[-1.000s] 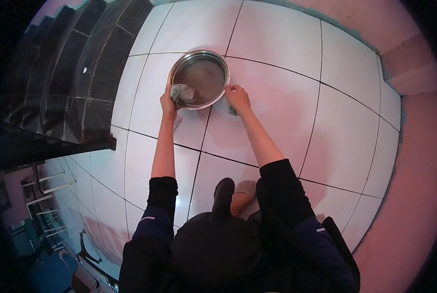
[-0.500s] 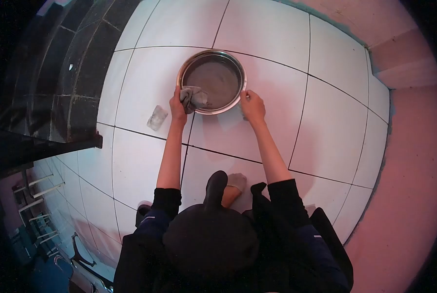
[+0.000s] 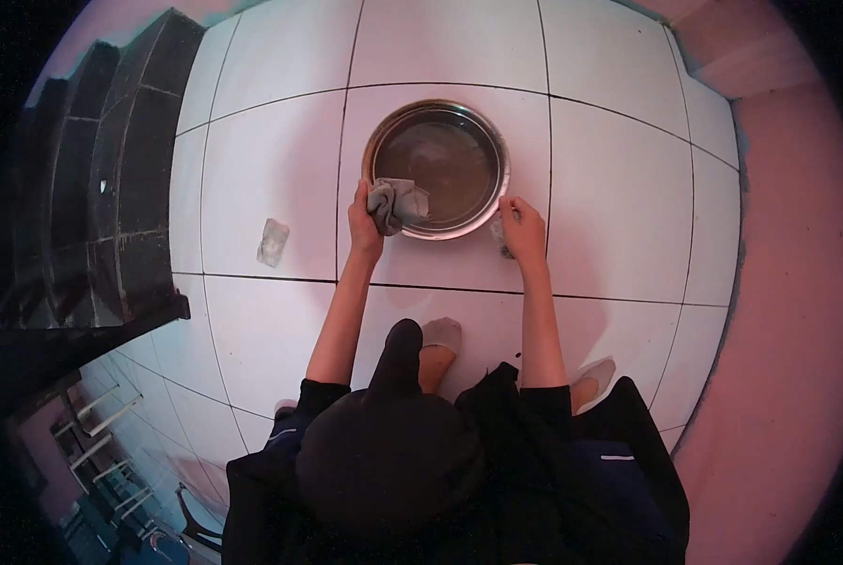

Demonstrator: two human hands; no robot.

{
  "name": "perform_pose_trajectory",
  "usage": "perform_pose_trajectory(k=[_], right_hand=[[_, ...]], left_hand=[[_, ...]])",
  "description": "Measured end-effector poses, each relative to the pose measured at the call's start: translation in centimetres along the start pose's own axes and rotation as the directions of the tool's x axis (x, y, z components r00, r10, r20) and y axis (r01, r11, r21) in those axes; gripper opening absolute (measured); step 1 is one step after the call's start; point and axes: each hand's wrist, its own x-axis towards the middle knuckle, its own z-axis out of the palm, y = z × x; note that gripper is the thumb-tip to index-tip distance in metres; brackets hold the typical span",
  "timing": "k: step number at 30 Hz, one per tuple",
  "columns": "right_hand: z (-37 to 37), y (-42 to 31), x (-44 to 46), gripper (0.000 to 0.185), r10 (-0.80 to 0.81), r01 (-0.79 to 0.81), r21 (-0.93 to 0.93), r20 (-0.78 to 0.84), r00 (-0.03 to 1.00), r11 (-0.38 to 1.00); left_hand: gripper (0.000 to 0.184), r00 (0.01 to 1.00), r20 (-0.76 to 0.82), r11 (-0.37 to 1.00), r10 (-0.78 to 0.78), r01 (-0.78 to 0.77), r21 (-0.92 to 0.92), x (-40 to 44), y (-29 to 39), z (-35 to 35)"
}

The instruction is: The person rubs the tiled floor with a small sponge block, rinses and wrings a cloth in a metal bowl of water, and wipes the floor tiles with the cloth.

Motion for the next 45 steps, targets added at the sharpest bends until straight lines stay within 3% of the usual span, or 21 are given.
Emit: perform_pose_trajectory(k=[3,6,12,15,16,18,19,20,22,24,26,28,30,31,33,34,36,38,40,43,45], right_hand=[[-1.1,1.2,-0.5,0.039,0.032,-0.032,-0.001,-0.020,0.999,0.999],[-2.0,1.8,-1.1,0.037,0.059,-0.057,0.056,-0.034,0.998,0.997],[-3.1,4.8,-1.3,0.036,0.084,-0.077,0.152,-0.043,0.996,0.985],[-3.7,5.7,-1.1,0.038,0.105,-0.109,0.238,0.028,0.994,0.965],[-4.1,5.3,-1.3,0.039,0.200,-0.212,0.326,0.069,0.977,0.921],[-4.8,5.1,-1.2,0.040,0.290,-0.310,0.411,0.113,0.950,0.857],[-5.2,5.5,-1.0,0.041,0.302,-0.309,0.381,0.080,0.950,0.872],[-5.6,5.8,-0.9,0.042,0.313,-0.309,0.348,0.048,0.949,0.885],[-6.5,5.6,-0.8,0.042,0.321,-0.323,0.327,0.059,0.945,0.888],[-6.6,5.3,-0.8,0.041,0.327,-0.334,0.308,0.076,0.942,0.891],[-6.5,5.4,-1.2,0.040,0.297,-0.306,0.127,0.090,0.951,0.943],[-5.3,7.0,-1.4,0.038,0.261,-0.266,0.019,0.130,0.957,0.964],[-4.8,7.2,-1.8,0.038,0.229,-0.216,-0.092,0.168,0.959,0.972],[-4.3,6.7,-2.4,0.037,0.235,-0.203,-0.199,0.150,0.960,0.959],[-3.6,6.2,-2.7,0.037,0.240,-0.191,-0.303,0.132,0.962,0.934],[-3.3,6.2,-2.9,0.036,0.228,-0.178,-0.293,0.145,0.963,0.939],[-2.9,6.2,-3.1,0.035,0.217,-0.166,-0.283,0.161,0.963,0.945],[-2.9,6.0,-3.2,0.030,0.176,-0.118,-0.281,0.190,0.966,0.953],[-3.2,5.5,-3.3,0.031,0.171,-0.115,-0.289,0.177,0.969,0.950],[-3.4,6.0,-3.0,0.033,0.148,-0.099,-0.277,0.163,0.976,0.956],[-3.4,6.3,-2.8,0.034,0.133,-0.090,-0.257,0.156,0.979,0.962]], left_hand=[[0.049,0.999,-0.031,0.988,-0.040,0.034,-0.151,-0.9,-0.5,1.9],[0.054,0.995,0.050,0.995,-0.087,0.089,-0.042,-1.7,-1.2,2.1],[0.052,0.988,0.088,0.987,-0.130,0.137,-0.078,-3.6,-1.7,4.1],[0.054,0.981,0.033,0.971,-0.189,0.192,-0.139,-4.4,-1.2,5.3],[0.054,0.981,0.035,0.971,-0.192,0.195,-0.135,-4.4,-0.9,5.0],[0.061,0.959,0.076,0.959,-0.273,0.266,0.093,-4.2,1.2,4.5],[0.052,0.956,0.097,0.907,-0.278,0.228,0.354,-5.0,4.4,5.7],[0.052,0.954,0.099,0.907,-0.282,0.231,0.353,-5.2,6.3,6.5],[0.038,0.982,0.165,0.793,-0.098,-0.023,0.609,-5.4,8.8,7.5],[0.029,0.990,0.101,0.816,-0.100,0.024,0.578,-4.0,9.5,8.1],[0.026,0.991,0.132,0.906,0.000,-0.056,0.419,-2.2,8.5,9.3],[0.024,0.985,0.168,0.900,0.030,-0.100,0.425,0.0,5.7,9.9],[0.026,0.938,0.256,0.777,0.234,-0.339,0.530,1.3,3.0,11.0],[0.026,0.938,0.256,0.779,0.234,-0.338,0.528,1.5,1.9,11.3],[0.037,0.718,0.551,0.324,0.425,-0.689,0.648,1.7,0.1,11.8],[0.037,0.720,0.551,0.324,0.422,-0.688,0.649,1.5,-0.7,11.7],[0.047,0.581,0.777,-0.232,0.243,-0.742,0.628,1.2,-2.2,11.4],[0.048,0.579,0.797,-0.230,0.174,-0.763,0.604,0.7,-3.7,10.6],[0.055,0.554,0.831,-0.360,0.053,-0.766,0.533,-0.1,-3.6,10.3],[0.055,0.643,0.761,-0.313,0.091,-0.707,0.634,-0.1,-3.3,10.1],[0.053,0.620,0.781,-0.312,0.075,-0.729,0.609,-0.2,-3.4,10.2]])
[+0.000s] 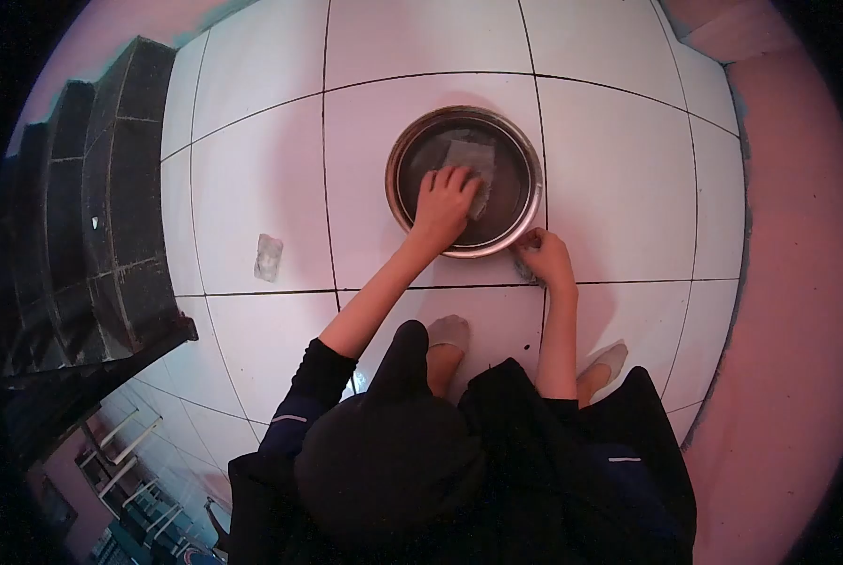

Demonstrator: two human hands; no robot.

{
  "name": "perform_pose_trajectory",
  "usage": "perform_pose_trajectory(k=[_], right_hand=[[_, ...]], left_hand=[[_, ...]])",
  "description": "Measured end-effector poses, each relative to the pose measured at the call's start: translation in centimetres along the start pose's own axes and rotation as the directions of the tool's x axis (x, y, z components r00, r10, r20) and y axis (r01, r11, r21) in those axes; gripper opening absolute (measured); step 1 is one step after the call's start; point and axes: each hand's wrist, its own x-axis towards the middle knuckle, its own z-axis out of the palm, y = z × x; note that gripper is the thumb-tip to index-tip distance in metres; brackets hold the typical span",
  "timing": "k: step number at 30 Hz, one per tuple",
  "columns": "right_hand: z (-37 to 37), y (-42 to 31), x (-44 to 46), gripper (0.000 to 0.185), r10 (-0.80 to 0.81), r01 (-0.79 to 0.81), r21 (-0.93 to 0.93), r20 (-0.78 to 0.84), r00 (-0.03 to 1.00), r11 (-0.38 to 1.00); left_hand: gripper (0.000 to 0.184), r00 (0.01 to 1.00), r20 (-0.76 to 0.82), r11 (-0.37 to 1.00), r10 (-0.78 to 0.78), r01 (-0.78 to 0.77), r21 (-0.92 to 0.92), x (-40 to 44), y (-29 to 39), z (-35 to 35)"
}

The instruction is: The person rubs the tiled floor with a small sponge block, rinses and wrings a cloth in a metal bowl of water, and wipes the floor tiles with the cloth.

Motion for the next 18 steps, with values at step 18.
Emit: perform_pose_trajectory(k=[18], right_hand=[[-6.0,-3.3,-0.7,0.034,-0.007,0.019,0.078,-0.145,0.989,0.997]], left_hand=[[0.032,0.971,0.008,0.966,-0.239,0.238,-0.101,0.1,-0.6,-0.4]])
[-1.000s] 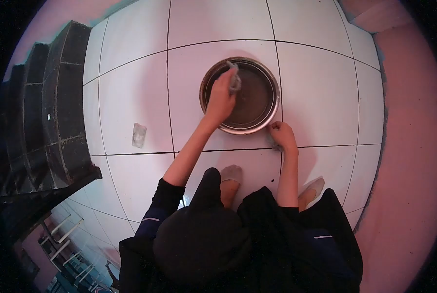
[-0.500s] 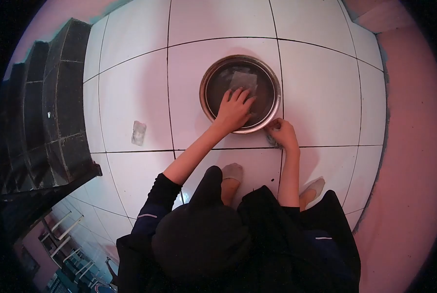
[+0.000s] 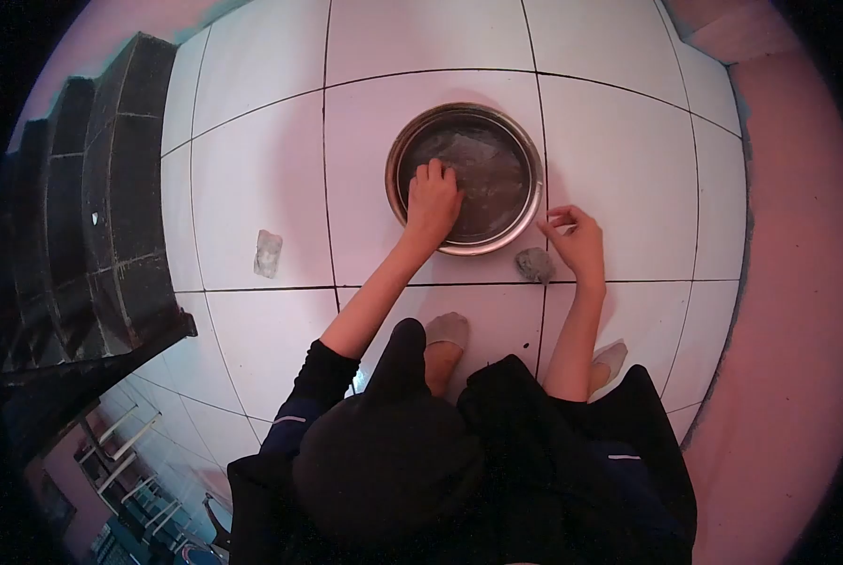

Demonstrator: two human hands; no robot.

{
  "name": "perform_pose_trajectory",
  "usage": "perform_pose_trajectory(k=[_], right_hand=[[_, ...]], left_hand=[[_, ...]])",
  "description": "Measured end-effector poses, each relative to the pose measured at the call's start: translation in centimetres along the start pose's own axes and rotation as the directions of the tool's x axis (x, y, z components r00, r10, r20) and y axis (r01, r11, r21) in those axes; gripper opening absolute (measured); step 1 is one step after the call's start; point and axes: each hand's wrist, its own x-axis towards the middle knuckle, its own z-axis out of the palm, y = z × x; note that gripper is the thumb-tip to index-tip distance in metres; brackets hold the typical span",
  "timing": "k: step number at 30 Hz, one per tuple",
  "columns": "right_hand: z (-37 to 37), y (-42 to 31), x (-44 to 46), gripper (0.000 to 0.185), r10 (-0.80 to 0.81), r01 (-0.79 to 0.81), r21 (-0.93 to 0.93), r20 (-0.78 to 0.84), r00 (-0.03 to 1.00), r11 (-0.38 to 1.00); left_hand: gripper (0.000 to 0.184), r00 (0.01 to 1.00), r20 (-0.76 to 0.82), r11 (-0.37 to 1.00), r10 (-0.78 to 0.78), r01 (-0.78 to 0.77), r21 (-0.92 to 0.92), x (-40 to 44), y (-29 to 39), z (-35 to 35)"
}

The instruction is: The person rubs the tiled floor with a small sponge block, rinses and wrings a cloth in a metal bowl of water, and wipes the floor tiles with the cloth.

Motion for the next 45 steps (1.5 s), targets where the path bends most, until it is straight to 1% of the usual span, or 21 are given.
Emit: perform_pose_trajectory(k=[5,8,11,13,14,16,17,19,20,22,23,26,27,29,33,35,39,41,42,43,45], right_hand=[[-0.4,-3.6,0.4,0.030,-0.105,0.124,0.158,-0.125,0.987,0.980],[0.9,-4.5,1.0,0.029,-0.176,0.190,0.166,-0.096,0.980,0.968],[2.7,-5.5,1.0,0.027,-0.210,0.215,0.174,-0.047,0.976,0.961],[3.3,-6.3,0.6,0.026,-0.218,0.217,0.129,-0.009,0.976,0.968],[3.6,-6.7,0.4,0.025,-0.222,0.219,0.085,0.029,0.975,0.972],[4.4,-6.8,0.5,0.024,-0.270,0.269,0.110,-0.012,0.963,0.957],[4.8,-6.9,0.5,0.024,-0.315,0.319,0.131,-0.052,0.948,0.939],[4.7,-8.1,0.6,0.025,-0.330,0.335,0.109,-0.067,0.942,0.936],[4.8,-8.5,0.7,0.025,-0.343,0.349,0.086,-0.083,0.936,0.933],[5.6,-8.5,1.5,0.025,-0.406,0.416,0.059,-0.129,0.905,0.908],[5.8,-8.5,1.9,0.025,-0.468,0.479,0.026,-0.174,0.867,0.877],[5.8,-8.7,2.6,0.024,-0.559,0.579,0.035,-0.219,0.800,0.815],[5.6,-8.8,2.5,0.024,-0.559,0.579,0.034,-0.219,0.799,0.814],[5.0,-9.0,2.5,0.020,-0.529,0.544,0.076,-0.149,0.835,0.836],[3.5,-10.0,1.7,0.018,-0.482,0.492,0.205,-0.096,0.871,0.846],[2.8,-10.5,1.4,0.018,-0.408,0.389,0.344,-0.019,0.913,0.854],[2.6,-10.3,1.5,0.018,-0.369,0.338,0.426,-0.009,0.929,0.839],[2.2,-10.6,1.3,0.019,-0.352,0.329,0.413,-0.022,0.936,0.849],[2.1,-10.8,1.2,0.019,-0.353,0.330,0.413,-0.022,0.935,0.849],[2.1,-11.0,1.1,0.019,-0.355,0.332,0.434,-0.030,0.935,0.838],[2.0,-11.2,1.0,0.019,-0.357,0.334,0.453,-0.038,0.934,0.826]], left_hand=[[0.023,1.000,0.016,0.995,-0.008,0.007,0.099,-0.2,0.8,-0.1],[0.022,1.000,0.018,0.982,-0.008,0.005,0.189,0.0,0.5,0.7],[0.016,0.992,-0.103,0.970,0.068,-0.042,0.238,0.0,0.3,0.4],[0.013,0.990,-0.141,0.999,-0.023,0.018,-0.040,0.0,0.5,-0.8],[0.013,0.990,-0.141,0.999,-0.023,0.017,-0.040,0.0,0.3,-1.3],[0.011,0.988,-0.071,0.840,-0.134,0.076,-0.537,0.1,0.1,-2.5],[0.011,0.988,-0.069,0.841,-0.135,0.078,-0.536,0.0,0.1,-3.0],[0.010,0.966,0.122,0.664,-0.229,0.247,-0.706,0.1,0.8,-5.5],[0.010,0.965,0.124,0.665,-0.230,0.249,-0.705,0.1,0.5,-5.5],[0.012,0.965,0.167,0.437,-0.202,0.241,-0.867,0.5,-0.1,-5.4],[0.012,0.966,0.166,0.437,-0.200,0.240,-0.867,0.6,-0.3,-5.5],[0.013,0.955,0.203,0.120,-0.216,0.232,-0.965,1.1,0.0,-6.6],[0.013,0.956,0.202,0.120,-0.215,0.231,-0.966,1.2,0.1,-6.9],[0.012,0.918,0.278,0.012,-0.284,0.293,-0.956,1.4,-0.1,-7.4],[0.012,0.918,0.265,0.096,-0.294,0.304,-0.948,1.4,-1.4,-6.9],[0.013,0.925,0.223,0.121,-0.307,0.270,-0.955,1.5,-1.2,-6.6],[0.014,0.953,0.159,0.190,-0.259,0.211,-0.959,1.5,-0.5,-6.1],[0.019,0.996,-0.027,0.574,-0.085,0.027,-0.818,1.0,0.5,-5.8],[0.022,0.993,0.085,0.639,-0.085,0.120,-0.760,0.9,0.5,-6.2],[0.022,0.993,0.085,0.640,-0.086,0.120,-0.759,0.8,0.4,-6.0],[0.029,0.997,-0.005,0.786,-0.078,0.059,-0.615,0.8,0.1,-5.4]])
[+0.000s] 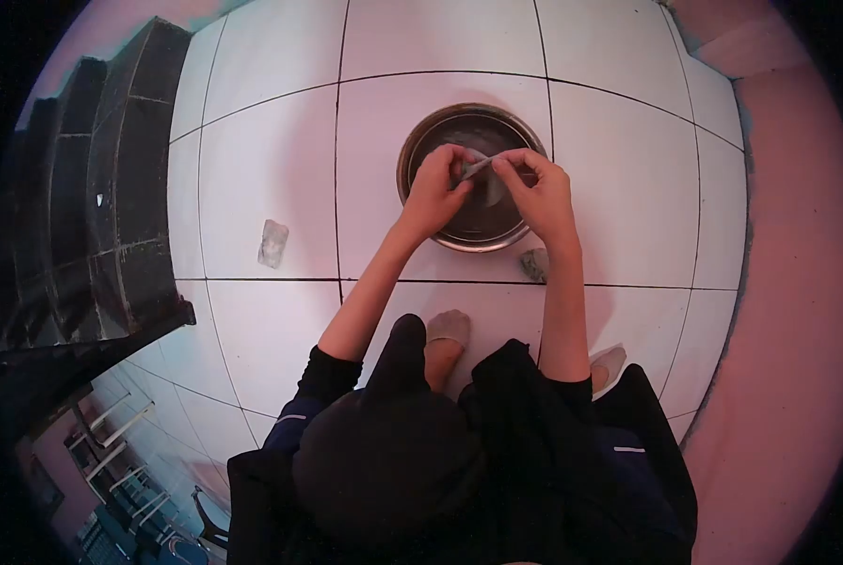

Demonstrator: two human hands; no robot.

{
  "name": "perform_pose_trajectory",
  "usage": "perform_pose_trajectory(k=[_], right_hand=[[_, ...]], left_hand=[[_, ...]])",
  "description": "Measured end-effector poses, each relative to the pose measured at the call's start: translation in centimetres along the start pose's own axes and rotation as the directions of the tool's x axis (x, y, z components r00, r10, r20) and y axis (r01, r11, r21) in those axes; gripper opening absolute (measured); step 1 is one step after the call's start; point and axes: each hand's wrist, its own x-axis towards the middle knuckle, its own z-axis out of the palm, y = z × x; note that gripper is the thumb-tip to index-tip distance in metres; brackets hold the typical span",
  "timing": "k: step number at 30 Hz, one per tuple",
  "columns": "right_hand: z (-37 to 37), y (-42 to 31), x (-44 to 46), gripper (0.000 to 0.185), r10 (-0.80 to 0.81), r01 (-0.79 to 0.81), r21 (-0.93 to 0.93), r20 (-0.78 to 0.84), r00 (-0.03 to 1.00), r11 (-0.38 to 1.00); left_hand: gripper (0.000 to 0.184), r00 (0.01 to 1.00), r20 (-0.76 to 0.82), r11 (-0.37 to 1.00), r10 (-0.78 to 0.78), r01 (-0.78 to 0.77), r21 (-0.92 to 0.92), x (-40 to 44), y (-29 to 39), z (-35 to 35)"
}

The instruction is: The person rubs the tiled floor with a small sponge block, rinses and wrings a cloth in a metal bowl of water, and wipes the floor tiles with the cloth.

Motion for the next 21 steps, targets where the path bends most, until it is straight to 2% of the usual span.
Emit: perform_pose_trajectory(k=[1,3,6,8,13,15,19,21], right_hand=[[0.0,-0.1,0.0,0.020,-0.011,0.011,-0.021,0.012,1.000,1.000],[-0.2,-0.4,-0.2,0.020,-0.020,0.021,-0.042,0.026,0.999,0.999],[-0.3,-1.6,-0.4,0.020,-0.065,0.070,-0.058,0.077,0.995,0.996],[-0.6,-2.9,-0.6,0.019,-0.078,0.077,0.014,0.083,0.994,0.997],[-1.8,-4.5,-0.6,0.019,-0.129,0.130,-0.022,0.005,0.992,0.991],[-2.5,-4.3,-0.4,0.019,-0.148,0.147,-0.042,-0.009,0.989,0.988],[-3.7,-2.9,-0.1,0.019,-0.096,0.089,-0.108,-0.061,0.994,0.990],[-4.0,-2.7,-0.1,0.019,-0.081,0.070,-0.135,-0.078,0.994,0.988]], left_hand=[[0.029,1.000,-0.002,1.000,0.000,0.000,0.000,0.0,-0.2,0.2],[0.036,0.982,-0.187,0.999,0.035,-0.039,-0.015,-0.1,-0.2,0.4],[0.037,0.963,-0.243,0.993,0.115,-0.104,0.055,-0.3,-0.1,0.1],[0.036,0.964,-0.248,0.995,0.100,-0.091,0.045,-0.4,-0.1,-0.1],[0.032,0.969,-0.231,0.994,0.085,-0.068,0.080,-0.6,-1.2,-0.9],[0.026,0.976,-0.217,1.000,-0.016,0.010,-0.026,-0.6,-1.7,-1.4],[0.023,0.972,-0.237,0.999,0.001,-0.009,-0.035,-0.4,-1.3,-3.2],[0.017,0.968,-0.244,0.989,-0.064,0.029,-0.145,-0.2,-0.4,-4.0]])
